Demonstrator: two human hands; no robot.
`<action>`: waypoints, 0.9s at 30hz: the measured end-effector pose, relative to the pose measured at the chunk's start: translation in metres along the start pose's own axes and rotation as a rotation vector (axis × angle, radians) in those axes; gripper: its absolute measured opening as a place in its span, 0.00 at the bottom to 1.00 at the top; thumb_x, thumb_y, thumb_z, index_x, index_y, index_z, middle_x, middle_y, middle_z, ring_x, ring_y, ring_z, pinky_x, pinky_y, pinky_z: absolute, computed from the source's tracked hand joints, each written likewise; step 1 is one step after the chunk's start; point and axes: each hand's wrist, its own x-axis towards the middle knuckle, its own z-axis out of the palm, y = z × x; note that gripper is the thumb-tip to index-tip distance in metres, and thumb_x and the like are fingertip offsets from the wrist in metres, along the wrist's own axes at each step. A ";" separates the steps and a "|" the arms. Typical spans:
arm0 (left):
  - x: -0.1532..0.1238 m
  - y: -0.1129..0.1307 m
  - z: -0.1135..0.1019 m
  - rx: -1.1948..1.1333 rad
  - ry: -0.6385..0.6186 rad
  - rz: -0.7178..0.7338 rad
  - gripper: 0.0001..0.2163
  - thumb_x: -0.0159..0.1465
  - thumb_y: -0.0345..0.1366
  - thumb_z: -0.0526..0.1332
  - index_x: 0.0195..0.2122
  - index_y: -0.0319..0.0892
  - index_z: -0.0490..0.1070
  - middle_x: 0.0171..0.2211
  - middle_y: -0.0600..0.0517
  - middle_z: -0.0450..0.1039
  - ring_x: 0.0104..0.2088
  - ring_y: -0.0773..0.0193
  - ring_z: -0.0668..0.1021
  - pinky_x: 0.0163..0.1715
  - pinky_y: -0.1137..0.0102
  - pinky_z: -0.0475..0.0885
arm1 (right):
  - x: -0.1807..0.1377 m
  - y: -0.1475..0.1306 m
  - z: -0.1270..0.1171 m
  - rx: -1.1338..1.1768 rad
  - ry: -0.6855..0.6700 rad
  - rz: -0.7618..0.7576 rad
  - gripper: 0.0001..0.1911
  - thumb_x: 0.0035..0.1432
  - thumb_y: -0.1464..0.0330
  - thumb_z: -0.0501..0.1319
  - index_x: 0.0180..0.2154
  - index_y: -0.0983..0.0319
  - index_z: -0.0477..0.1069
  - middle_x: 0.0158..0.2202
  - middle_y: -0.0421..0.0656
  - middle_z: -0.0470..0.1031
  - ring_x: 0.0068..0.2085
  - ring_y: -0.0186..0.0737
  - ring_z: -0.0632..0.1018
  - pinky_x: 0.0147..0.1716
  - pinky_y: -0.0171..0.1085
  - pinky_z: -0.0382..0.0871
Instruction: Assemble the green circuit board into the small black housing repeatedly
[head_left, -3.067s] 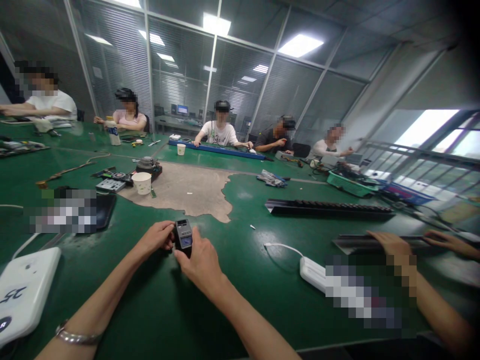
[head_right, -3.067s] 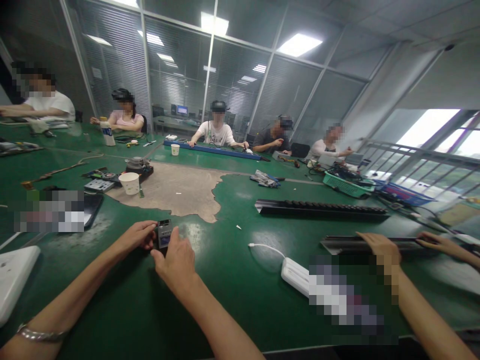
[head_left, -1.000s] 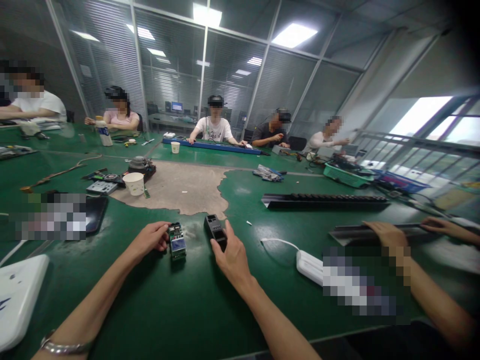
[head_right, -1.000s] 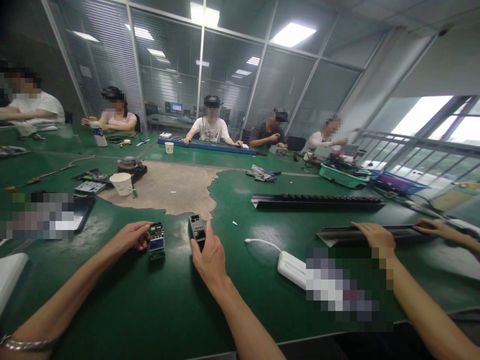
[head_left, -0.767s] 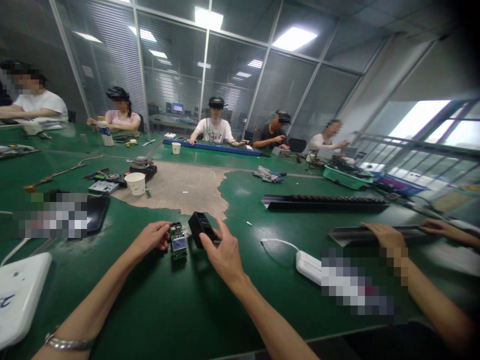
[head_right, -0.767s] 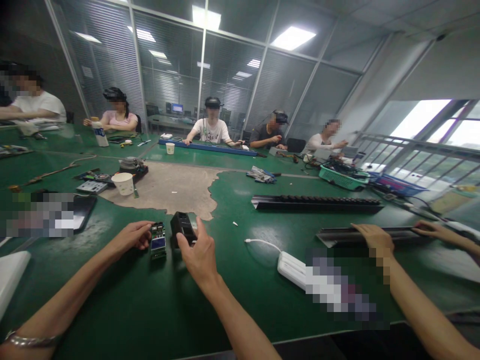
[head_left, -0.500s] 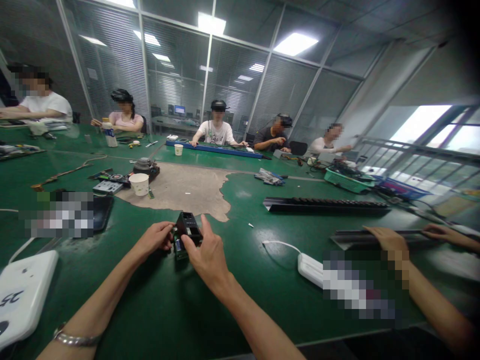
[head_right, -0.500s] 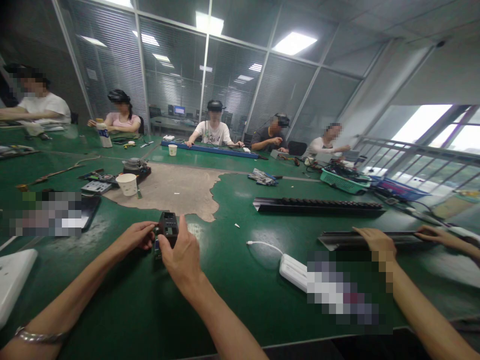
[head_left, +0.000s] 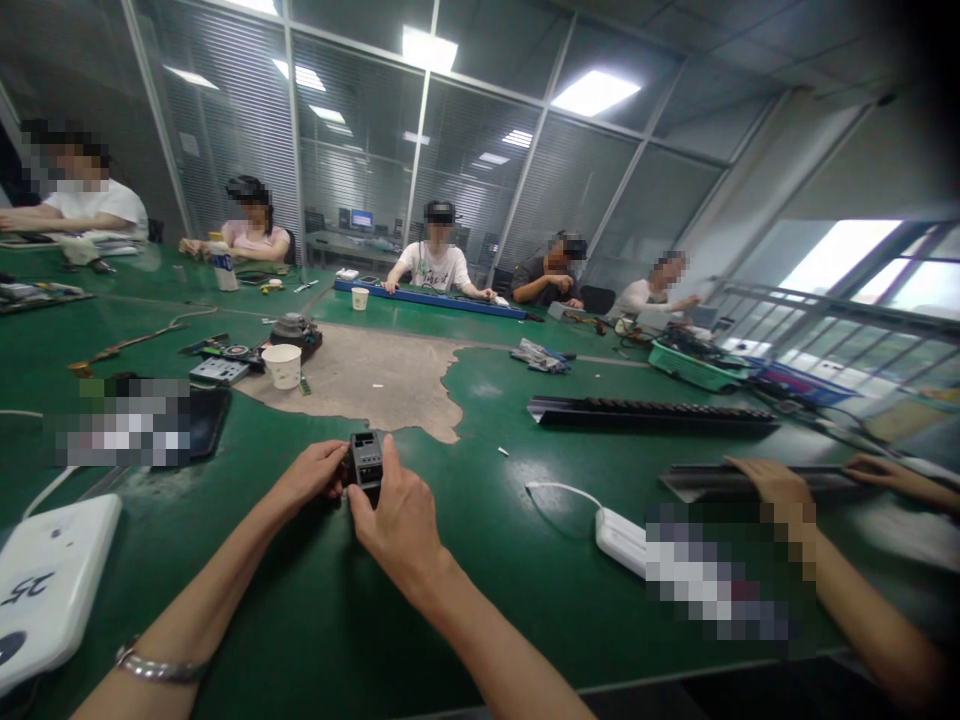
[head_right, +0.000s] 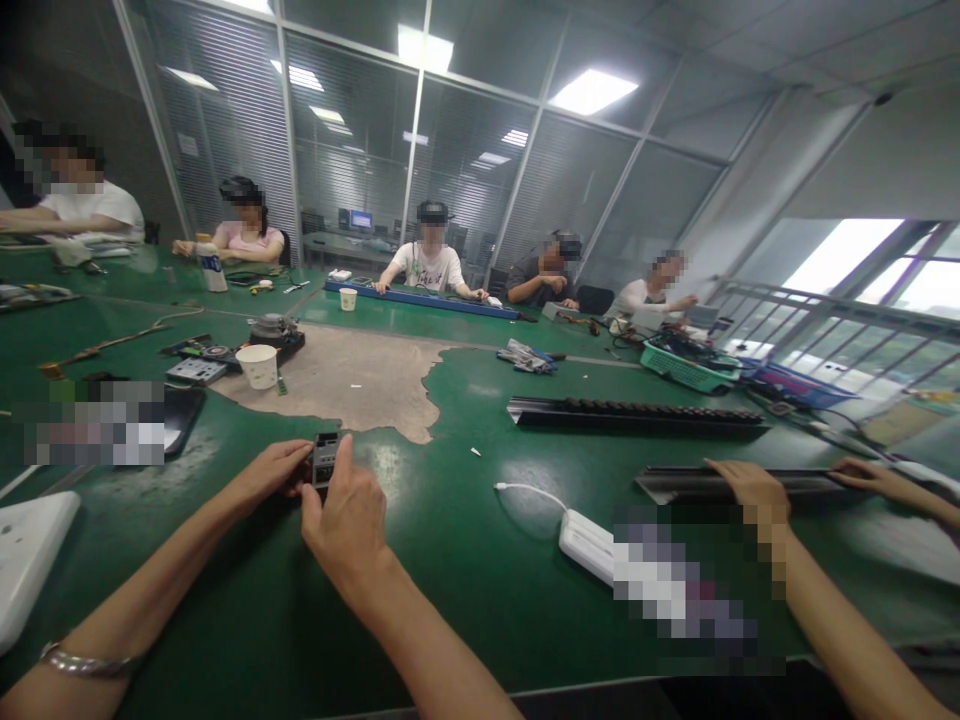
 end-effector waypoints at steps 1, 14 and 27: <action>0.000 0.000 0.000 0.002 -0.001 0.004 0.22 0.59 0.53 0.57 0.43 0.38 0.71 0.18 0.56 0.68 0.15 0.67 0.72 0.15 0.76 0.65 | 0.000 0.000 0.000 -0.005 -0.004 -0.003 0.41 0.58 0.60 0.58 0.65 0.71 0.43 0.41 0.54 0.75 0.40 0.51 0.77 0.40 0.43 0.70; -0.001 -0.001 -0.001 -0.005 0.025 -0.001 0.23 0.60 0.52 0.57 0.48 0.39 0.68 0.21 0.56 0.69 0.16 0.67 0.72 0.14 0.76 0.65 | -0.004 -0.003 0.005 -0.044 -0.093 0.003 0.41 0.57 0.61 0.59 0.65 0.71 0.43 0.42 0.55 0.74 0.43 0.51 0.75 0.41 0.44 0.69; -0.002 0.003 0.001 0.031 0.016 0.001 0.21 0.58 0.55 0.57 0.35 0.39 0.70 0.21 0.55 0.68 0.18 0.67 0.73 0.16 0.75 0.67 | 0.000 0.000 0.010 -0.010 -0.093 0.010 0.39 0.59 0.60 0.56 0.64 0.72 0.44 0.42 0.56 0.75 0.41 0.51 0.77 0.39 0.43 0.69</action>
